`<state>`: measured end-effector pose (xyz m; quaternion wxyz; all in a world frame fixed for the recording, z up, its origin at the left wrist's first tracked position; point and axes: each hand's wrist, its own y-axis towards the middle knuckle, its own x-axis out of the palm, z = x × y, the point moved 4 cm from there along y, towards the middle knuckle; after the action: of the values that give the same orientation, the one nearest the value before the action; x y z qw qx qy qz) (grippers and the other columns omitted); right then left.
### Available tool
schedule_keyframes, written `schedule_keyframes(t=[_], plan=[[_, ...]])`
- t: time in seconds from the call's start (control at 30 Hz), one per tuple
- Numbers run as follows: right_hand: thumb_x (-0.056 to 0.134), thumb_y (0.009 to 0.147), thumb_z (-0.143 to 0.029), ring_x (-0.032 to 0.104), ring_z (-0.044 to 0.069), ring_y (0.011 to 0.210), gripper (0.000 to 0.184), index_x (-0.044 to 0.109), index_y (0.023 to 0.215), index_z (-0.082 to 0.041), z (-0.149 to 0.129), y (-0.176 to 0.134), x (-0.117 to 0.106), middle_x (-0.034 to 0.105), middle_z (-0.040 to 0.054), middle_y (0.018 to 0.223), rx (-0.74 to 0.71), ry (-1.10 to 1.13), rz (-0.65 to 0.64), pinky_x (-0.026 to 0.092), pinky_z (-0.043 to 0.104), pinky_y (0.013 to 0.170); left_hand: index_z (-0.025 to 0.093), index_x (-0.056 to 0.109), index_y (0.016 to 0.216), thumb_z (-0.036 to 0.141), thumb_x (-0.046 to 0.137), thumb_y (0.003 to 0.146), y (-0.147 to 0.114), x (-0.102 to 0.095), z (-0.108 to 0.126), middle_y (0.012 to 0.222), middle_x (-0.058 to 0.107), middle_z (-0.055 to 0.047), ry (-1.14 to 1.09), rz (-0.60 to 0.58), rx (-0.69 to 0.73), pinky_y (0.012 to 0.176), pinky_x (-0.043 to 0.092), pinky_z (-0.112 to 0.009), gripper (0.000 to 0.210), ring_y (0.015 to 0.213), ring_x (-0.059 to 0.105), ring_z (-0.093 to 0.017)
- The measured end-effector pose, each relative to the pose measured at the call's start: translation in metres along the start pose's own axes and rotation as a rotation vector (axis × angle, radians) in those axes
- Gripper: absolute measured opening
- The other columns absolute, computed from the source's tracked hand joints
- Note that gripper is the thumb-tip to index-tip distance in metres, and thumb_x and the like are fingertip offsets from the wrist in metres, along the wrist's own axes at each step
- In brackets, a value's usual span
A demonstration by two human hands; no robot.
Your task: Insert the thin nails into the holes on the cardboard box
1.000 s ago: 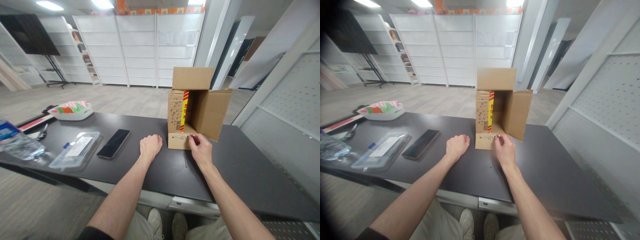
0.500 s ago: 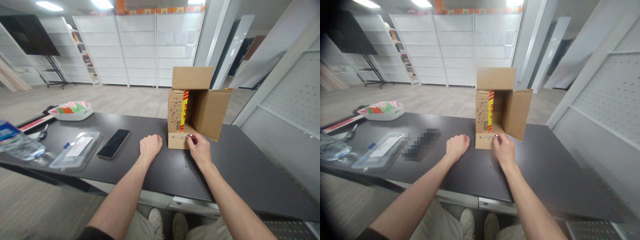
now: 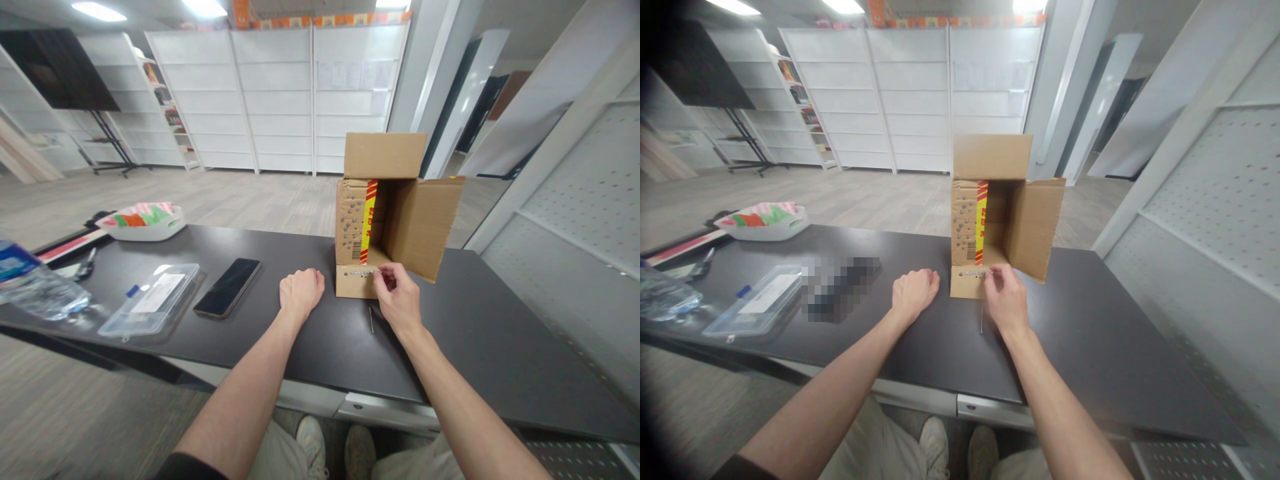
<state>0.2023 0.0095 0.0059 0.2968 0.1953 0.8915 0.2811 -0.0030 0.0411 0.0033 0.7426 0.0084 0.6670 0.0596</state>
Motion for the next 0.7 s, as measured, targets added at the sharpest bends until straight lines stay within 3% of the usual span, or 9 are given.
schedule_keyframes(t=[0.4, 0.7], plan=[[0.048, 0.087, -0.031, 0.061, 0.018, 0.075, 0.021, 0.064, 0.089, -0.018, -0.004, 0.001, -0.002, 0.068, 0.0065, 0.086, -0.024, -0.039, 0.008, 0.047, 0.032, 0.072, 0.018, 0.071, 0.092, 0.041, 0.027, 0.09, -0.002, -0.002, 0.001, 0.088, 0.07, -0.016, -0.004, -0.011, -0.003, 0.075, 0.048, -0.038, 0.049, 0.086, 0.067, -0.028], [0.048, 0.086, -0.037, 0.059, 0.018, 0.068, 0.024, 0.061, 0.089, -0.018, 0.007, 0.0, -0.003, 0.067, 0.0067, 0.082, 0.106, -0.083, 0.024, 0.045, 0.03, 0.067, 0.018, 0.071, 0.091, 0.041, 0.028, 0.09, 0.0, 0.0, 0.0, 0.087, 0.07, -0.015, -0.006, -0.004, 0.002, 0.074, 0.048, -0.037, 0.049, 0.085, 0.067, -0.028]])
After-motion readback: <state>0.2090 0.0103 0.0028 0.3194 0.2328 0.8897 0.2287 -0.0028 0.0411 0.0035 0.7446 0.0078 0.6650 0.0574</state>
